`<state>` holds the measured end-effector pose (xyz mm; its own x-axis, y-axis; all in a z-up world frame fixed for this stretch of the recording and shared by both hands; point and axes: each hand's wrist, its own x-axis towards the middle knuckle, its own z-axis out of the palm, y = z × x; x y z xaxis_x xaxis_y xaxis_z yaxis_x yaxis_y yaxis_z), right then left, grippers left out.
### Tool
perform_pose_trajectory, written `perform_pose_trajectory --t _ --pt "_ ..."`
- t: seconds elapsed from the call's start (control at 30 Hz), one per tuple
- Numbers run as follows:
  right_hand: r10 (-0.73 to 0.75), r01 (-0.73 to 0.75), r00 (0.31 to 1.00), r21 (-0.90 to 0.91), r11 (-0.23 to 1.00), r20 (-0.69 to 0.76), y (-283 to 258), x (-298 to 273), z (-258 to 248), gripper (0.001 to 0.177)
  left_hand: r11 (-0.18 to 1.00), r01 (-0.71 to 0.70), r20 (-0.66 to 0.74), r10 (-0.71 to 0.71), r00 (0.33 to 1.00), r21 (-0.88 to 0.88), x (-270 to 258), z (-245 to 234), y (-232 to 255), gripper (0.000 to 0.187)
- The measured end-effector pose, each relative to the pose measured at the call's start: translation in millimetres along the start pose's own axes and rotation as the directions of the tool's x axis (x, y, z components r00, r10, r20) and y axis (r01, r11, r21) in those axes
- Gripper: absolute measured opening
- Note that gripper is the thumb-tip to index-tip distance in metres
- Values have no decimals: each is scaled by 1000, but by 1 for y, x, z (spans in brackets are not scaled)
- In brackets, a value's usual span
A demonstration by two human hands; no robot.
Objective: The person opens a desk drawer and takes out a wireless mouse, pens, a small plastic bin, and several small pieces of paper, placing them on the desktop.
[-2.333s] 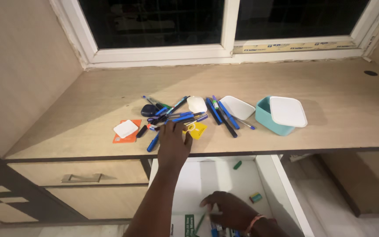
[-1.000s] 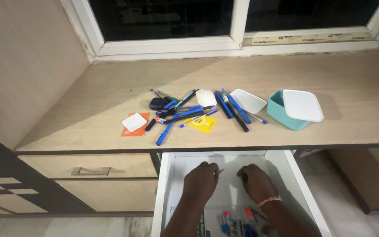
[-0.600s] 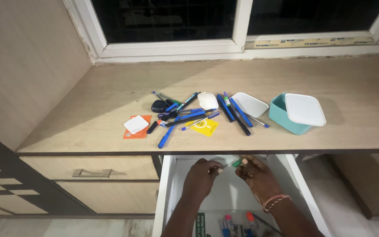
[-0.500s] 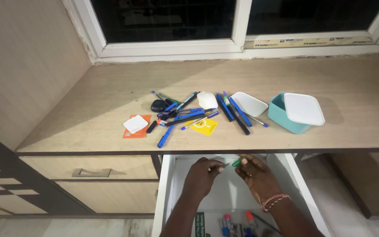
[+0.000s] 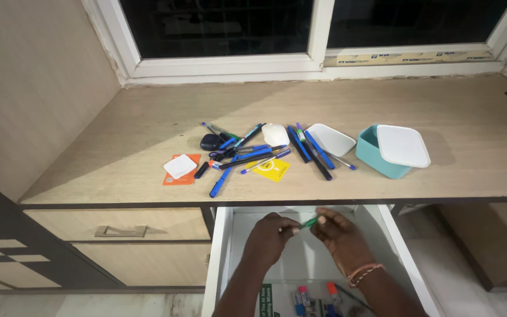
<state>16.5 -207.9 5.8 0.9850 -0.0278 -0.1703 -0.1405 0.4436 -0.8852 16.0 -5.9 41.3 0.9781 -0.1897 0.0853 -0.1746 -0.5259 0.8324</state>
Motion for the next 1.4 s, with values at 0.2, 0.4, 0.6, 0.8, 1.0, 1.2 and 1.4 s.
perform_pose_trajectory --t 0.2,0.4,0.6,0.8,1.0,1.2,1.4 --pt "-4 -14 998 -267 963 -65 -10 -14 15 35 997 28 -46 -31 998 -70 -1 0 5 34" --pt "-31 7 997 -294 956 -75 -20 -23 23 37 985 -71 -115 53 992 -156 0 2 8 27" --pt "-166 149 986 -313 938 -29 -23 -24 17 33 963 -55 -116 25 993 -265 0 5 16 22" --pt "-407 368 912 -321 873 -60 -43 -24 11 32 942 -331 -373 324 869 48 -7 -4 42 33" --pt "-634 582 739 -256 772 -230 -64 -35 12 23 895 -353 -488 445 751 273 -11 -11 50 49" --pt "-806 656 590 -561 506 -37 -57 -27 10 23 859 -358 -450 500 740 365 -13 -10 47 48" --pt "-828 518 505 -853 67 242 -71 -27 36 17 866 -350 -379 477 793 357 -17 -12 51 28"
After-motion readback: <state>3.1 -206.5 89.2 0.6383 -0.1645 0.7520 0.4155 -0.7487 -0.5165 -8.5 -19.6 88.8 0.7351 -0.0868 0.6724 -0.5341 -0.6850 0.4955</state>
